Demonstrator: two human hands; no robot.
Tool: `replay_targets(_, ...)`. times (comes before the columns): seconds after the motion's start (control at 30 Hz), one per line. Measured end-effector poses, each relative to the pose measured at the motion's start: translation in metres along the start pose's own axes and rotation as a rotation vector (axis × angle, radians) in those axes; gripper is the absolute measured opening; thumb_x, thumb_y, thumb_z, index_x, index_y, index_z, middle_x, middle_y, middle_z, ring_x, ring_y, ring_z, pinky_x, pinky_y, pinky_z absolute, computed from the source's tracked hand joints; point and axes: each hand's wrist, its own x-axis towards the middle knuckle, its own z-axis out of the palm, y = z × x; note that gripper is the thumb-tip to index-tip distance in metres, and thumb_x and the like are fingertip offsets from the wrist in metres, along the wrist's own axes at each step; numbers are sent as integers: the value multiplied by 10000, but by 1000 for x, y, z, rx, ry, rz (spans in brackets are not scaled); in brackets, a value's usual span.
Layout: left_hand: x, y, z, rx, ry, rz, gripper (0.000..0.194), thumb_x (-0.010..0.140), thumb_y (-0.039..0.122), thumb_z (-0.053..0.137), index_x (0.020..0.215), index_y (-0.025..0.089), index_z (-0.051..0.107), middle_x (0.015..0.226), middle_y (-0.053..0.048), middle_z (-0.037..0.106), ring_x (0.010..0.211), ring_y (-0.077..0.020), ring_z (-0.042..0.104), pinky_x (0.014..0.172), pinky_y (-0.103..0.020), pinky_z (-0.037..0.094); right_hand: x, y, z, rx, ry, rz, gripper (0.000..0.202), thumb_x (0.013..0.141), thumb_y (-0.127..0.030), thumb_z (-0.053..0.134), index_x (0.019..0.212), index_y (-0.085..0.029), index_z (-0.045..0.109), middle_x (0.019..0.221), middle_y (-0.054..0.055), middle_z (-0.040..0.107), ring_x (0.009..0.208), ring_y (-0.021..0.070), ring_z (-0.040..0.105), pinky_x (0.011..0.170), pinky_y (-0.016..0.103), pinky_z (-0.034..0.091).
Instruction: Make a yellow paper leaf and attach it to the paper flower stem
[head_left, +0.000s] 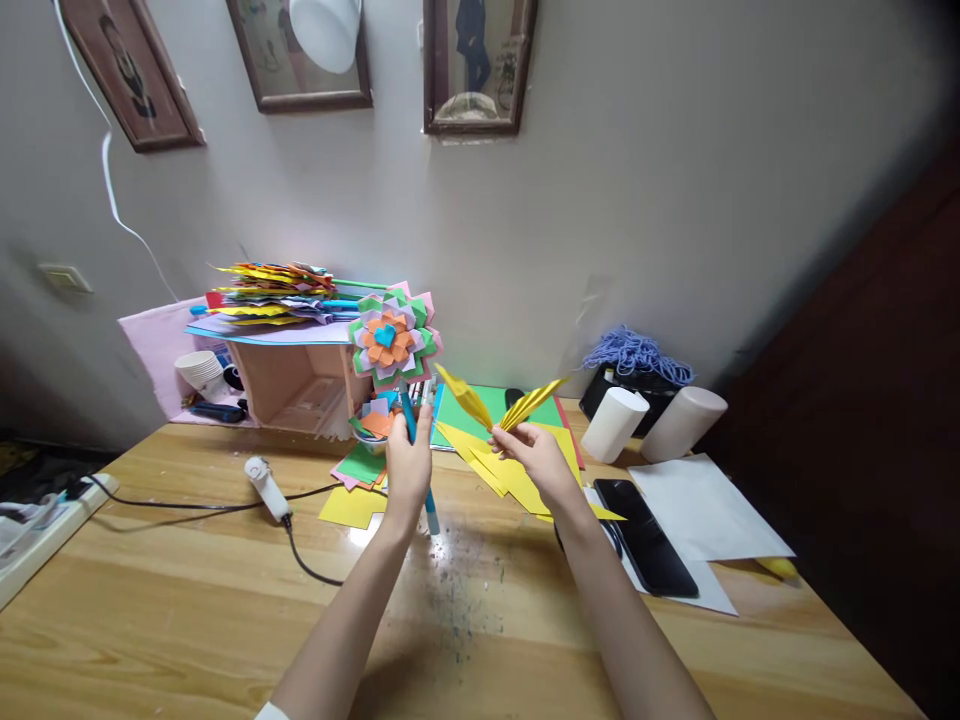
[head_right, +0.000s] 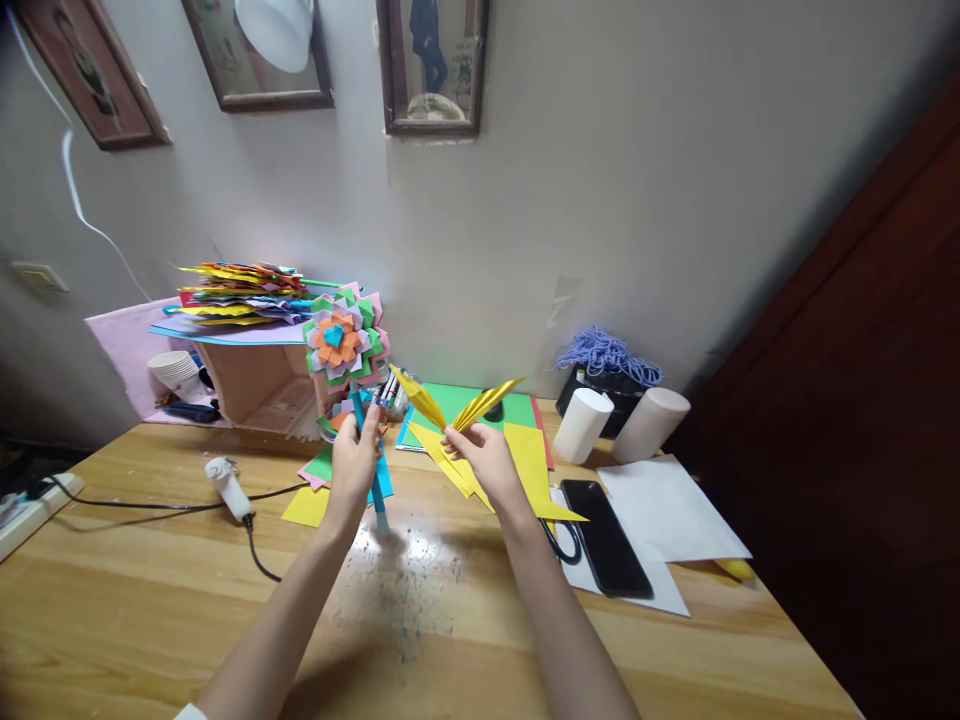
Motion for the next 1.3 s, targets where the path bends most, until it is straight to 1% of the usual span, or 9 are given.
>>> replay_targets(0.13, -19, -8, 15, -130, -101, -2, 345, 829, 502, 413, 871, 190, 554, 662, 15, 455, 518, -92, 364, 474, -199, 301, 10, 11, -4, 177, 131, 58, 333, 608, -431, 713, 699, -117, 642, 721, 77, 668, 606, 125, 584, 565, 242, 478)
replay_targets(0.27, -43, -20, 34, -70, -289, 36, 287, 840, 433, 439, 906, 185, 568, 763, -34, 531, 651, -132, 472, 557, -221, 356, 9, 9, -3, 169, 73, 64, 345, 620, -440, 701, 702, -109, 651, 692, 69, 652, 477, 76, 460, 420, 205, 375)
replay_targets(0.43, -56, -30, 46, 6, -420, 17, 247, 871, 391, 390, 843, 191, 532, 736, -17, 519, 657, -132, 450, 591, -232, 340, 3, 5, -3, 154, -18, 26, 352, 655, -473, 659, 676, -123, 640, 526, 2, 540, 426, 75, 384, 383, 220, 321)
replay_targets(0.6, -57, -34, 46, -7, -417, -18, 260, 865, 421, 391, 803, 193, 497, 662, 12, 454, 591, -120, 395, 541, -231, 302, 1, -1, -4, 196, -50, 0, 317, 618, -450, 693, 621, -147, 601, 524, -13, 521, 463, 94, 434, 426, 236, 368)
replay_targets(0.73, -58, -30, 43, -57, -373, 18, 279, 863, 445, 388, 822, 192, 499, 667, 8, 432, 579, -117, 372, 522, -232, 287, 5, -1, -5, 150, 75, 32, 346, 607, -473, 691, 643, -136, 619, 531, 4, 562, 435, 83, 412, 416, 234, 338)
replay_targets(0.83, -57, -23, 40, -91, -294, 52, 280, 870, 449, 372, 847, 198, 493, 642, 21, 383, 556, -108, 336, 504, -226, 272, 9, 1, -9, 152, 207, -37, 363, 619, -490, 679, 670, -136, 616, 603, 39, 619, 432, 82, 405, 396, 235, 320)
replay_targets(0.97, -47, -12, 34, -160, -166, -21, 279, 859, 470, 387, 886, 204, 468, 609, 51, 310, 495, -87, 272, 453, -205, 248, 9, -1, -16, 219, 303, -169, 329, 665, -444, 674, 770, -140, 607, 699, 53, 636, 535, 102, 473, 456, 224, 371)
replay_targets(1.13, -27, 3, 16, -116, 24, 9, 272, 802, 459, 505, 793, 195, 444, 611, 58, 365, 472, -63, 286, 429, -181, 257, 6, -9, -25, 161, 368, -237, 317, 675, -465, 663, 707, -164, 569, 616, 2, 566, 507, 96, 448, 461, 226, 346)
replay_targets(1.3, -19, 15, 3, -20, -147, -149, 337, 724, 490, 591, 732, 165, 502, 504, 81, 289, 419, -43, 236, 389, -170, 178, 3, -13, -31, 177, 281, -214, 307, 688, -456, 659, 684, -168, 550, 580, -18, 517, 481, 83, 409, 444, 221, 302)
